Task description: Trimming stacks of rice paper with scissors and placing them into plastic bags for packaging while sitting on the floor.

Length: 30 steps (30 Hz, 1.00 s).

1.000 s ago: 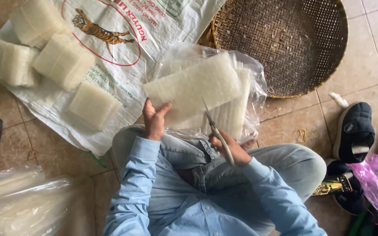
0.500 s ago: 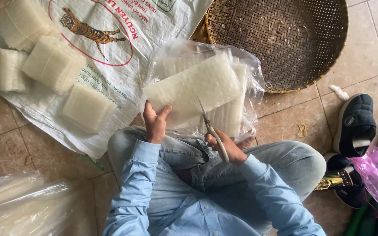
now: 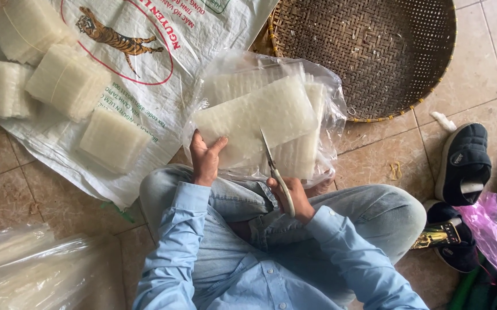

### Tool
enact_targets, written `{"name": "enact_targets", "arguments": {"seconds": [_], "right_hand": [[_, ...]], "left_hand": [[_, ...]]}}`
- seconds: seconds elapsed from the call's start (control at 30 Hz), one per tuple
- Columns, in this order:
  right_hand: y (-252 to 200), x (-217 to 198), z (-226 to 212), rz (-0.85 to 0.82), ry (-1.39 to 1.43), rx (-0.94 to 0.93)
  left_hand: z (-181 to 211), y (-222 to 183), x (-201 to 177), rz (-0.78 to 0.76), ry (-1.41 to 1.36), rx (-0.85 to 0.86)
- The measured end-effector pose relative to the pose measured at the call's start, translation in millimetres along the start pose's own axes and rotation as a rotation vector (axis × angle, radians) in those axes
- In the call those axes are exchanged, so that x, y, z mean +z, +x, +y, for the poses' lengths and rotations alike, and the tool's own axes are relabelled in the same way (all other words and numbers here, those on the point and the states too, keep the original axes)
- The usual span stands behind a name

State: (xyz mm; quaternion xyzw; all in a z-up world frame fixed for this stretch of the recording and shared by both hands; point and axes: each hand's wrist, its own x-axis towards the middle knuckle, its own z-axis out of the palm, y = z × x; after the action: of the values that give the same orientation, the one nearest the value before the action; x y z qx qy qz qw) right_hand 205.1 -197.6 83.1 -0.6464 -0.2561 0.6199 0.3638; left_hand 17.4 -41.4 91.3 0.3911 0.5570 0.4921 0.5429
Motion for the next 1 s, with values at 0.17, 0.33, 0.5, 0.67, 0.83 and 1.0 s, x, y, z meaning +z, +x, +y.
{"name": "enact_targets", "arguments": {"seconds": [0.17, 0.33, 0.5, 0.67, 0.83, 1.0], "right_hand": [[0.2, 1.7, 10.6, 0.075, 0.013, 0.032], [4.9, 1.6, 6.8, 0.029, 0.015, 0.0], [16.3, 0.9, 3.4, -0.058, 0.04, -0.093], [8.1, 5.9, -3.1, -0.008, 0.021, -0.048], [4.0, 9.7, 1.0, 0.057, 0.0, -0.035], [11.1, 11.7, 11.3, 0.084, 0.071, -0.037]], "left_hand": [[-6.7, 2.9, -2.9, -0.013, -0.048, -0.064], [-9.4, 5.1, -4.9, -0.044, -0.059, -0.084], [-1.3, -6.6, 1.7, -0.135, -0.019, -0.124], [-17.6, -0.4, -1.4, -0.151, 0.011, -0.14], [-22.6, 4.6, -4.2, -0.138, 0.001, -0.196], [-38.2, 10.3, -10.1, -0.131, -0.034, -0.281]]}}
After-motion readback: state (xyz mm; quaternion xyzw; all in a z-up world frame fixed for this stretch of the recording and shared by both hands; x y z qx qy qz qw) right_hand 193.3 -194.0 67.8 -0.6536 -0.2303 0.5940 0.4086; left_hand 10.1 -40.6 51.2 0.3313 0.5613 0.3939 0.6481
